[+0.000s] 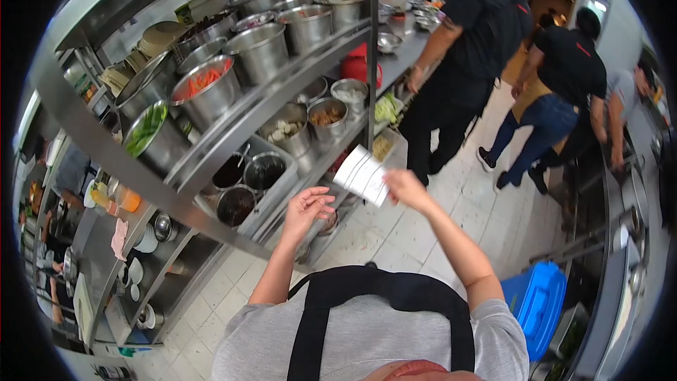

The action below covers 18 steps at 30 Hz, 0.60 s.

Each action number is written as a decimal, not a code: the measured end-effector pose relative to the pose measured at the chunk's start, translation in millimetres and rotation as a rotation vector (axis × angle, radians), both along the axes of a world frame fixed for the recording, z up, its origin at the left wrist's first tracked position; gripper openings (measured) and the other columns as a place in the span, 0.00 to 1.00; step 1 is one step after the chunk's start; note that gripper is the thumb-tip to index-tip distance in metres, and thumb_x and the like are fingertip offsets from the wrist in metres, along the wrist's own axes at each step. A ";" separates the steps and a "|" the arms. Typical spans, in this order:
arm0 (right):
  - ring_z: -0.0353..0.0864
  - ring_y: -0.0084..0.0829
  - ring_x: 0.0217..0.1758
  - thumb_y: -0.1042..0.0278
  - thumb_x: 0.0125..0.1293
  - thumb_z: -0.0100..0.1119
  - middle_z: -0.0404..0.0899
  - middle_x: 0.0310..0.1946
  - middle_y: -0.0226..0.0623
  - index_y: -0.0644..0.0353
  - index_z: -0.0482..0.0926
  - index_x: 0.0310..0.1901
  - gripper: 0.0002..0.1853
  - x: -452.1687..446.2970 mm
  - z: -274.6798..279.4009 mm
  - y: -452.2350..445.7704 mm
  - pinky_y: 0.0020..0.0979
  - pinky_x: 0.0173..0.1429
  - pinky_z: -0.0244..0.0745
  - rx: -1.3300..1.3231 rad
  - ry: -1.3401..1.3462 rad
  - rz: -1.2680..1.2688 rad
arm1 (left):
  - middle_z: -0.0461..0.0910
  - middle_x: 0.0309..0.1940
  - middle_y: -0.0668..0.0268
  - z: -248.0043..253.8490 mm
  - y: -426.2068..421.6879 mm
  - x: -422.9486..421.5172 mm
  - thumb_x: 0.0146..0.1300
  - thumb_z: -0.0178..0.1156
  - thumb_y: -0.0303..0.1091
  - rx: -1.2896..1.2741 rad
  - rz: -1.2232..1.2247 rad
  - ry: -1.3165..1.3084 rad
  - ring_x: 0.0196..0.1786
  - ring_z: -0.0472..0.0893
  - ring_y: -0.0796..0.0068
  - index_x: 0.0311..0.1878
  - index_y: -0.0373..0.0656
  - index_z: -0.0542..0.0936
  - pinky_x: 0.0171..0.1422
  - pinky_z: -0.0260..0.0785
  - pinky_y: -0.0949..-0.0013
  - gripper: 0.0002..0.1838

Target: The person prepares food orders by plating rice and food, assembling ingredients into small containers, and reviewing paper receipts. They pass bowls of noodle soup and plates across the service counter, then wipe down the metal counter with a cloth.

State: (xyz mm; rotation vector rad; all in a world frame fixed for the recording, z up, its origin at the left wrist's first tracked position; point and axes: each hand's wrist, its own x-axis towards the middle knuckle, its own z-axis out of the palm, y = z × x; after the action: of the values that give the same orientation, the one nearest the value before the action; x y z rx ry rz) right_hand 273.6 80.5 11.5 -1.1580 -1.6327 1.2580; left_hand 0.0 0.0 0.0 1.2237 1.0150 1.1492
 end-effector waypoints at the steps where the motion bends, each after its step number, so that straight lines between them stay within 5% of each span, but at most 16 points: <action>1: 0.70 0.24 0.11 0.66 0.63 0.45 0.68 0.11 0.31 0.64 0.71 0.34 0.09 -1.5 -2.2 2.5 0.22 0.17 0.69 0.000 -0.007 0.025 | 0.78 0.39 0.60 1.2 -6.2 3.8 0.61 0.50 0.27 0.000 0.017 0.005 0.33 0.79 0.77 0.49 0.37 0.71 0.33 0.70 0.80 0.13; 2: 0.69 0.23 0.11 0.66 0.63 0.44 0.68 0.11 0.31 0.63 0.71 0.31 0.10 12.0 6.4 20.1 0.23 0.17 0.67 0.058 0.068 -0.045 | 0.78 0.39 0.61 -1.2 -12.3 4.7 0.61 0.50 0.28 0.005 -0.004 0.026 0.33 0.78 0.78 0.49 0.37 0.71 0.33 0.69 0.79 0.13; 3: 0.67 0.22 0.11 0.65 0.64 0.44 0.67 0.11 0.30 0.62 0.71 0.28 0.11 35.9 53.3 136.7 0.24 0.16 0.64 0.162 0.183 -0.105 | 0.78 0.39 0.61 32.3 78.3 17.9 0.61 0.50 0.28 0.048 0.031 0.056 0.33 0.78 0.78 0.49 0.37 0.71 0.33 0.69 0.79 0.13; 6: 0.65 0.23 0.09 0.61 0.65 0.42 0.66 0.11 0.30 0.58 0.69 0.25 0.13 67.4 113.0 244.8 0.23 0.14 0.61 0.243 0.209 -0.217 | 0.78 0.39 0.62 34.8 98.2 30.1 0.61 0.51 0.30 0.033 0.000 0.143 0.35 0.77 0.80 0.48 0.37 0.72 0.35 0.69 0.78 0.13; 10: 0.65 0.21 0.11 0.62 0.64 0.43 0.66 0.12 0.27 0.56 0.67 0.27 0.11 61.6 196.0 415.5 0.22 0.14 0.59 0.221 0.348 -0.072 | 0.78 0.38 0.63 30.5 108.1 27.2 0.61 0.51 0.31 -0.031 0.159 0.221 0.34 0.77 0.80 0.48 0.38 0.73 0.33 0.68 0.79 0.13; 18: 0.63 0.18 0.13 0.62 0.63 0.44 0.65 0.14 0.24 0.52 0.66 0.30 0.07 -47.3 346.7 641.4 0.22 0.16 0.58 0.254 0.472 0.089 | 0.80 0.32 0.65 13.9 95.4 68.0 0.61 0.51 0.30 -0.191 0.936 0.229 0.27 0.75 0.84 0.46 0.39 0.74 0.26 0.65 0.82 0.11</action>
State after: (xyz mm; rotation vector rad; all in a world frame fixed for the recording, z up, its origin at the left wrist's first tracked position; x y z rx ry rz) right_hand 226.3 721.9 358.2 -0.5831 -1.4419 1.2232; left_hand 68.0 95.4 13.9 0.7167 1.9323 1.5696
